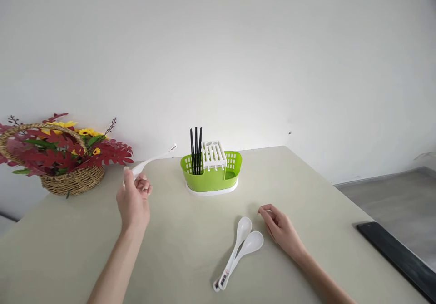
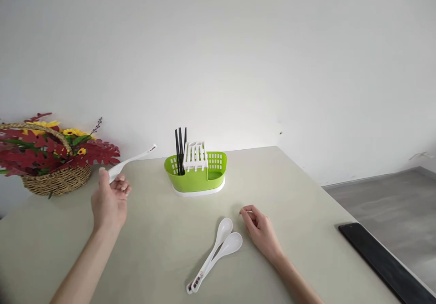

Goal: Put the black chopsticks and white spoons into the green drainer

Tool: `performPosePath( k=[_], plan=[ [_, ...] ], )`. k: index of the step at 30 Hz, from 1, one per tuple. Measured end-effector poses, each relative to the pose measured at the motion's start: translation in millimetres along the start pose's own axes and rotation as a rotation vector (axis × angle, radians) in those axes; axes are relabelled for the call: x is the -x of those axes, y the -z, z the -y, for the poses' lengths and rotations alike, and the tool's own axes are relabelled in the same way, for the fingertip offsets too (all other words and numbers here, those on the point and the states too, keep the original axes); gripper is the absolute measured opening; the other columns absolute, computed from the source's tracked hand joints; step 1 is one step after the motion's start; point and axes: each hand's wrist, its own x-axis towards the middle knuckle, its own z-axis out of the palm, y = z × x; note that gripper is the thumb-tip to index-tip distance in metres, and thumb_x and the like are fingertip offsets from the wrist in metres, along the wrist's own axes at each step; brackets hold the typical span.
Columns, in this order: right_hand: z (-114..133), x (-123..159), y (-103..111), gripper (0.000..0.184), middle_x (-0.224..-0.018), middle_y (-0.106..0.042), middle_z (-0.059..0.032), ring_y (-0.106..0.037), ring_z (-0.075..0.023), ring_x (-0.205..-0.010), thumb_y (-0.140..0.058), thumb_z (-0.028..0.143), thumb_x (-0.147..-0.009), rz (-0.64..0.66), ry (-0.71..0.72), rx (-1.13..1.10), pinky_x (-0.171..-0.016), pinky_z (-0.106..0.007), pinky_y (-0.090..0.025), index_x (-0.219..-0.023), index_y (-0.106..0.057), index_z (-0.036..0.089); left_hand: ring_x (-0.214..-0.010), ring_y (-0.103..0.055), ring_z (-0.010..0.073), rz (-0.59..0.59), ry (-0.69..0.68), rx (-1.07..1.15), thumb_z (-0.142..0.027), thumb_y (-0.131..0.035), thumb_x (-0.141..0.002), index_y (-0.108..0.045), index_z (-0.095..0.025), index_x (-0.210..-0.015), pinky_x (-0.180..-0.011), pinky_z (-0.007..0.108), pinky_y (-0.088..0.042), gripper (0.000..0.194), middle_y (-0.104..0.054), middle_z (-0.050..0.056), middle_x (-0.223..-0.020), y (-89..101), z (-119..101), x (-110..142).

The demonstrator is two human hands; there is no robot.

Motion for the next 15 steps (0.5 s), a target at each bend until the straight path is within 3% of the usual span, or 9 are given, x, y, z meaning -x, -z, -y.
performPosePath(
  k=[8, 15],
  plan=[
    [-3, -3, -1, 0.053, -0.053, -0.041, 0.0087, -0.036, -0.0112, -0.046, -0.046, 0.074, -0.097, -0.018, -0.04, 0.019, -0.048, -0.026, -0.029, -0.099, -0.061, 0.023, -0.056, -0.045, 0.0085, 0.118, -0.294, -0.115, -0.061, -0.076, -0.083, -0.059, -0.018, -0.076, -0.047, 0.022, -0.037, 0.046, -0.054, -0.002, -0.071, -26.1, -20, -18],
    [-3, -2, -2, 0.049, -0.054, -0.043, 0.0082, -0.037, -0.011, -0.046, -0.047, 0.07, -0.098, -0.027, -0.041, 0.026, -0.049, -0.026, -0.031, -0.098, -0.061, 0.023, -0.058, -0.051, 0.0107, 0.349, -0.395, -0.351, -0.054, -0.071, -0.09, -0.067, -0.02, -0.104, -0.052, 0.023, -0.042, 0.037, -0.057, -0.002, -0.071, -37.8, -13, -15]
  ],
)
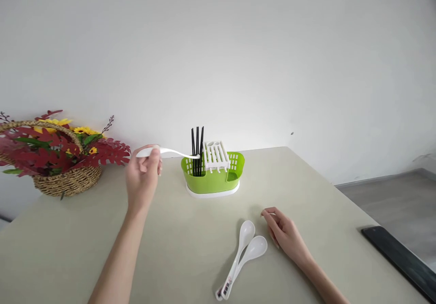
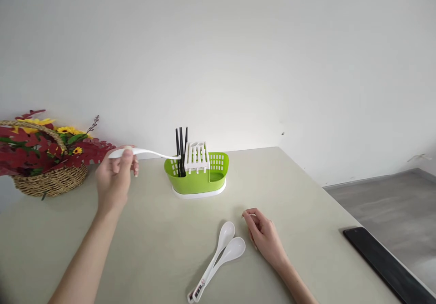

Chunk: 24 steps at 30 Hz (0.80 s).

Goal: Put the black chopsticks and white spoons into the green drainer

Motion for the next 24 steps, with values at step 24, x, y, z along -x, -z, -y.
performPosePath(
  k=[24],
  plan=[
    [-23, -3, -1, 0.046, -0.053, -0.049, 0.0086, -0.044, -0.0133, -0.046, -0.046, 0.065, -0.101, -0.023, -0.063, 0.074, -0.056, -0.027, -0.039, -0.114, -0.061, 0.023, -0.074, -0.058, 0.0158, 0.511, 0.132, -0.395, -0.06, -0.063, -0.094, -0.067, -0.025, -0.107, -0.065, 0.026, -0.041, 0.037, -0.064, -0.002, -0.08, -8.6, 51, -3]
  ],
)
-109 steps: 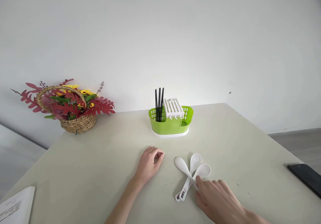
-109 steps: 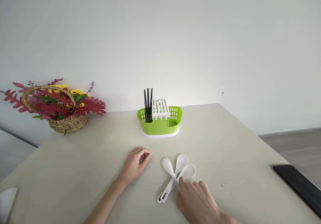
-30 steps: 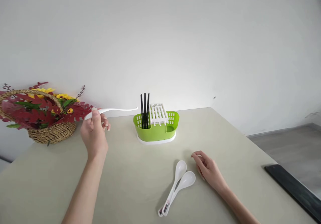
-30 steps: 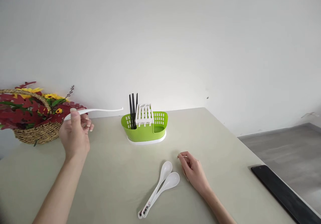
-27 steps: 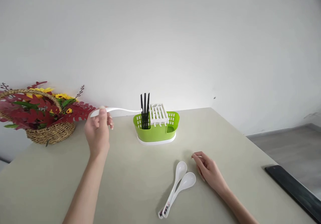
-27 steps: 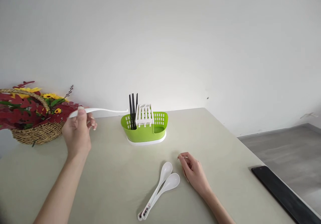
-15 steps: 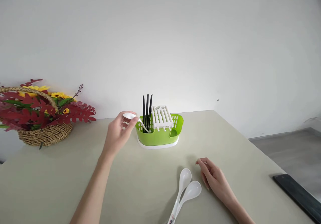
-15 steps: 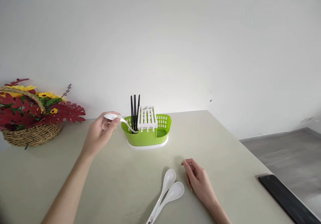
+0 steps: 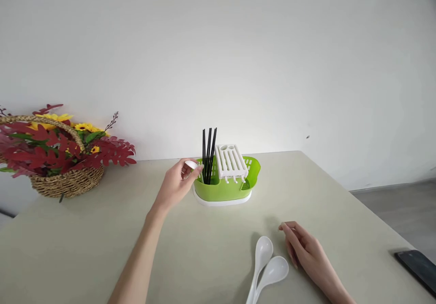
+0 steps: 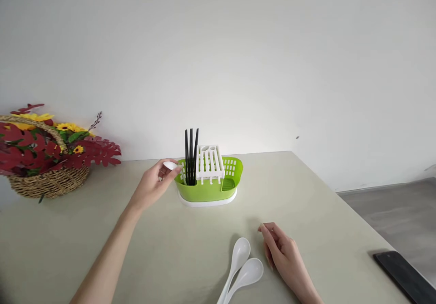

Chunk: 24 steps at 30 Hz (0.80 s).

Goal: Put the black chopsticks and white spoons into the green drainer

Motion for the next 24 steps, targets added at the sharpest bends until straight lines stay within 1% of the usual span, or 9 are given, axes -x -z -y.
performPosePath(
  k=[5, 9, 14, 19, 22, 24],
  plan=[
    [5, 2, 0, 0.046, -0.054, -0.05, 0.0083, -0.044, -0.013, -0.047, -0.046, 0.064, -0.102, 0.006, 0.005, 0.002, -0.057, -0.028, -0.039, -0.112, -0.062, 0.023, -0.071, -0.051, 0.0158, 0.035, -0.002, 0.008, -0.058, -0.06, -0.096, -0.065, -0.025, -0.109, -0.063, 0.026, -0.037, 0.036, -0.051, -0.003, -0.074, -0.1, 8, -1],
    [8, 2, 0, 0.047, -0.054, -0.049, 0.0081, -0.045, -0.0133, -0.048, -0.047, 0.066, -0.101, 0.008, -0.003, 0.004, -0.058, -0.028, -0.04, -0.111, -0.062, 0.023, -0.069, -0.047, 0.0155, 0.039, 0.01, 0.029, -0.058, -0.059, -0.096, -0.064, -0.024, -0.113, -0.062, 0.025, -0.036, 0.038, -0.043, -0.004, -0.073, -0.9, 13, 0],
    [9, 2, -1, 0.048, -0.055, -0.049, 0.0076, -0.046, -0.0146, -0.048, -0.046, 0.068, -0.1, 0.01, 0.003, 0.013, -0.057, -0.03, -0.04, -0.107, -0.062, 0.023, -0.072, -0.051, 0.0157, -0.007, 0.016, 0.032, -0.058, -0.058, -0.096, -0.063, -0.024, -0.121, -0.063, 0.025, -0.04, 0.043, -0.048, -0.003, -0.076, -1.9, 14, 0],
    [11, 2, -1, 0.049, -0.054, -0.049, 0.0066, -0.046, -0.0163, -0.048, -0.047, 0.07, -0.098, 0.003, 0.007, 0.01, -0.057, -0.031, -0.041, -0.103, -0.064, 0.024, -0.074, -0.056, 0.0156, -0.049, 0.03, 0.02, -0.059, -0.06, -0.095, -0.061, -0.025, -0.125, -0.069, 0.026, -0.045, 0.046, -0.055, -0.002, -0.079, -3.5, 16, 1],
    [12, 2, -1, 0.048, -0.054, -0.049, 0.0068, -0.046, -0.0162, -0.049, -0.047, 0.069, -0.098, 0.004, 0.012, 0.014, -0.057, -0.031, -0.04, -0.103, -0.065, 0.025, -0.073, -0.057, 0.0149, -0.06, 0.055, 0.024, -0.059, -0.061, -0.094, -0.06, -0.024, -0.128, -0.069, 0.026, -0.046, 0.049, -0.056, -0.002, -0.08, -5.0, 19, 1],
    [13, 3, -1, 0.047, -0.054, -0.048, 0.007, -0.046, -0.0158, -0.049, -0.048, 0.068, -0.098, 0.003, 0.008, 0.014, -0.057, -0.03, -0.04, -0.103, -0.065, 0.024, -0.074, -0.058, 0.0148, -0.07, 0.055, 0.035, -0.058, -0.061, -0.094, -0.059, -0.023, -0.129, -0.069, 0.026, -0.047, 0.05, -0.057, -0.001, -0.083, -6.1, 21, 1]
  ],
)
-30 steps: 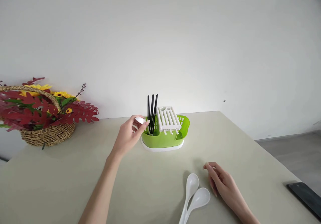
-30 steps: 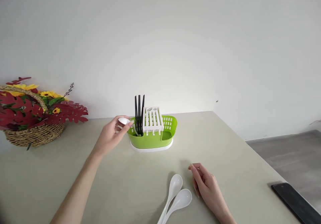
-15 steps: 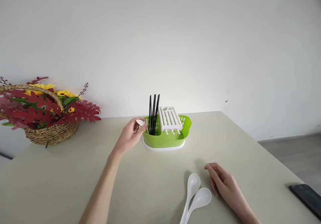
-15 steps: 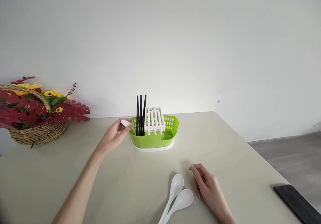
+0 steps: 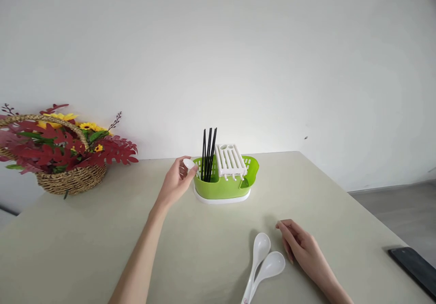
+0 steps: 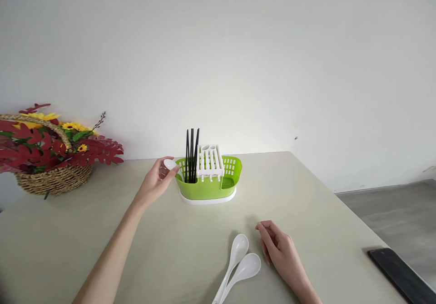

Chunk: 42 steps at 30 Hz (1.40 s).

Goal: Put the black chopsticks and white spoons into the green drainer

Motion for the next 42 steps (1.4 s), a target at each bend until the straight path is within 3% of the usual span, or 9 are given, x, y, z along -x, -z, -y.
performPosePath(
  k=[7, 12, 14, 16, 22, 27, 31, 36, 42],
  plan=[
    [-2, 0, 1, 0.046, -0.054, -0.05, 0.0062, -0.047, -0.0151, -0.049, -0.05, 0.066, -0.098, -0.001, -0.006, 0.002, -0.056, -0.029, -0.041, -0.103, -0.066, 0.023, -0.079, -0.057, 0.0138, -0.141, -0.087, -0.039, -0.048, -0.063, -0.095, -0.056, -0.022, -0.134, -0.072, 0.027, -0.051, 0.047, -0.055, 0.004, -0.103, 0.8, -4, -1],
    [-3, 0, 1, 0.048, -0.055, -0.051, 0.0061, -0.048, -0.0151, -0.048, -0.05, 0.068, -0.097, 0.006, -0.012, 0.009, -0.055, -0.029, -0.041, -0.102, -0.065, 0.023, -0.087, -0.056, 0.0183, -0.501, -0.332, -0.194, -0.034, -0.06, -0.097, -0.057, -0.021, -0.123, -0.082, 0.034, -0.053, 0.029, -0.054, 0.01, -0.111, -4.6, -30, 10],
    [-1, 1, 1, 0.048, -0.054, -0.05, 0.0061, -0.047, -0.0149, -0.048, -0.05, 0.069, -0.096, 0.017, -0.002, 0.009, -0.055, -0.029, -0.04, -0.098, -0.064, 0.024, -0.09, -0.056, 0.0205, -0.579, -0.476, -0.221, -0.028, -0.057, -0.098, -0.059, -0.021, -0.115, -0.086, 0.036, -0.052, 0.019, -0.058, 0.01, -0.107, -10.1, -48, 20],
    [1, 2, 1, 0.048, -0.054, -0.048, 0.006, -0.045, -0.0148, -0.048, -0.051, 0.07, -0.095, 0.024, 0.015, 0.003, -0.055, -0.029, -0.04, -0.093, -0.063, 0.024, -0.087, -0.059, 0.0207, -0.475, -0.592, -0.226, -0.025, -0.055, -0.098, -0.06, -0.022, -0.109, -0.084, 0.036, -0.052, 0.012, -0.062, 0.008, -0.097, -16.0, -69, 31],
    [4, 3, 1, 0.049, -0.054, -0.048, 0.0059, -0.044, -0.0141, -0.048, -0.053, 0.071, -0.094, 0.028, 0.05, -0.004, -0.054, -0.029, -0.039, -0.088, -0.063, 0.023, -0.072, -0.067, 0.0172, 0.425, -0.587, -0.324, -0.03, -0.053, -0.101, -0.068, -0.024, -0.106, -0.074, 0.031, -0.052, 0.017, -0.071, 0.001, -0.083, -40.1, -112, 64],
    [3, 3, 1, 0.049, -0.055, -0.048, 0.0062, -0.045, -0.0137, -0.049, -0.05, 0.069, -0.097, 0.043, 0.044, -0.023, -0.055, -0.028, -0.038, -0.088, -0.062, 0.023, -0.081, -0.073, 0.0233, 0.74, -0.506, -0.524, -0.036, -0.061, -0.098, -0.069, -0.02, -0.102, -0.068, 0.033, -0.051, 0.018, -0.076, 0.005, -0.093, -82.0, -103, 92],
    [8, 4, 2, 0.051, -0.055, -0.047, 0.0063, -0.044, -0.0141, -0.05, -0.049, 0.072, -0.096, 0.041, 0.058, -0.019, -0.055, -0.028, -0.038, -0.089, -0.062, 0.023, -0.092, -0.069, 0.0256, 0.724, -0.573, -0.569, -0.04, -0.061, -0.098, -0.065, -0.018, -0.107, -0.076, 0.036, -0.052, 0.024, -0.071, 0.009, -0.105, -111.4, -92, 114],
    [8, 5, 2, 0.052, -0.054, -0.048, 0.0063, -0.044, -0.0137, -0.05, -0.049, 0.072, -0.096, 0.031, 0.068, -0.014, -0.055, -0.028, -0.038, -0.088, -0.063, 0.023, -0.107, -0.06, 0.0275, 0.602, -0.741, -0.665, -0.014, -0.057, -0.094, -0.063, -0.014, -0.111, -0.091, 0.039, -0.05, 0.018, -0.064, 0.013, -0.111, -127.5, -84, 125],
    [4, 2, 2, 0.047, -0.057, -0.049, 0.0064, -0.044, -0.0128, -0.05, -0.051, 0.068, -0.098, 0.046, 0.07, -0.02, -0.055, -0.027, -0.038, -0.093, -0.064, 0.023, -0.125, -0.053, 0.0295, 0.536, -0.729, -0.57, -0.049, -0.059, -0.1, -0.071, -0.015, -0.103, -0.104, 0.042, -0.047, 0.036, -0.067, 0.013, -0.112, -139.1, -75, 130]
  ],
)
